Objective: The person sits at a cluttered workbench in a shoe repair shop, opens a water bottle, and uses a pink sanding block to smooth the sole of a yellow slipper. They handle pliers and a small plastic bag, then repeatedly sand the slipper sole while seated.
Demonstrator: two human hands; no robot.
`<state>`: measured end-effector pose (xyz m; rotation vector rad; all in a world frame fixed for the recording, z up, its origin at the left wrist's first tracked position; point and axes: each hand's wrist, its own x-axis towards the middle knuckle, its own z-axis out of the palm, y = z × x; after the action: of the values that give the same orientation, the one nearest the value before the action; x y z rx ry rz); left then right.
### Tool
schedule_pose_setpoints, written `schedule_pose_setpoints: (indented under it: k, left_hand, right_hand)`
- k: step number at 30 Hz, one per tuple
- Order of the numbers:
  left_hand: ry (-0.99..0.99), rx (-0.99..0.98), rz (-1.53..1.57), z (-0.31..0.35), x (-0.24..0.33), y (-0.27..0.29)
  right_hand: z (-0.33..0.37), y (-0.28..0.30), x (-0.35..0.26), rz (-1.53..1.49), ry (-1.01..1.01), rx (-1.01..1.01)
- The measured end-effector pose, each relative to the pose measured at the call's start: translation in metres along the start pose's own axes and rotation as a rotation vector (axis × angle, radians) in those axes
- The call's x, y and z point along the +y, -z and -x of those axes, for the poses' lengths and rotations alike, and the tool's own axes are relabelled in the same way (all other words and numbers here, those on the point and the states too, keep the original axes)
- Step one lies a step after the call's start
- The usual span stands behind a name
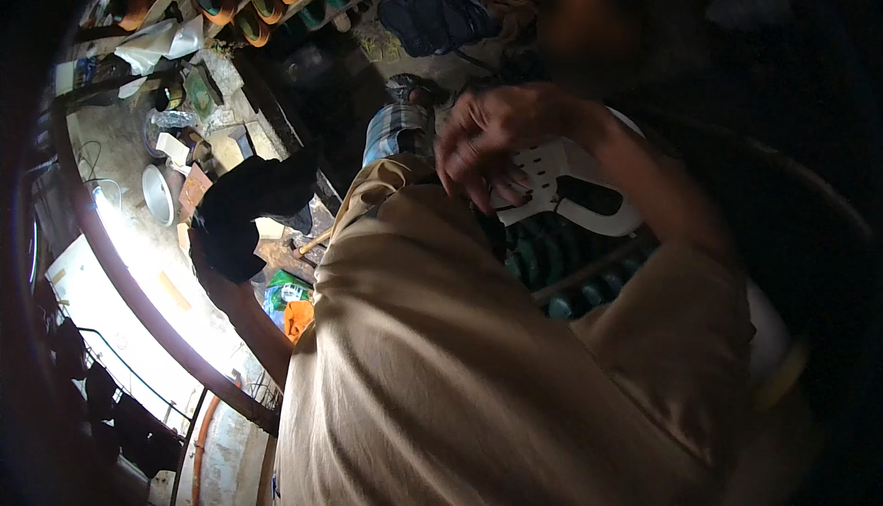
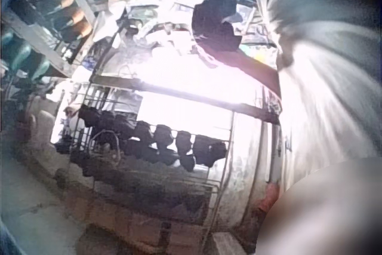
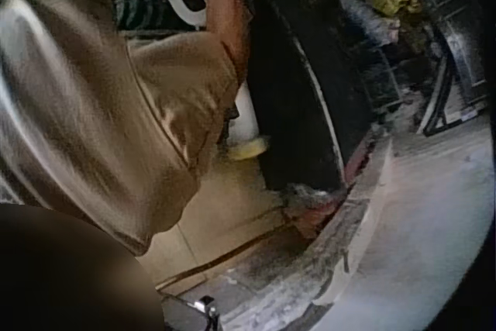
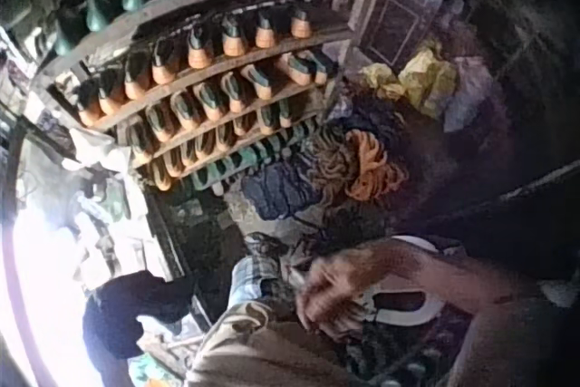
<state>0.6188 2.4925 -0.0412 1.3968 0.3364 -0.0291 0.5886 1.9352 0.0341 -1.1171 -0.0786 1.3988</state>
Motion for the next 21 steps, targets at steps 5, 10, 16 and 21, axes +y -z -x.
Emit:
schedule_pose_setpoints:
  k: [5,10,16,21]
  left_hand:
    - [-0.084,-0.091,-0.208,0.003,-0.004,-0.016]
    - [-0.174,-0.163,-0.391,-0.008,-0.017,-0.030]
    - [-0.039,-0.080,-0.038,-0.019,0.007,-0.059]
    - [-0.147,-0.043,-0.644,-0.042,0.047,-0.083]
  right_hand:
    - [0.012,-0.065,0.015,0.491,-0.536,-0.334]
    - [0.010,-0.112,0.089,0.555,-0.746,-0.342]
    - [0.028,-0.100,0.174,0.444,-1.035,-0.286]
    - [0.039,0.026,0.113,0.706,-0.911,0.139]
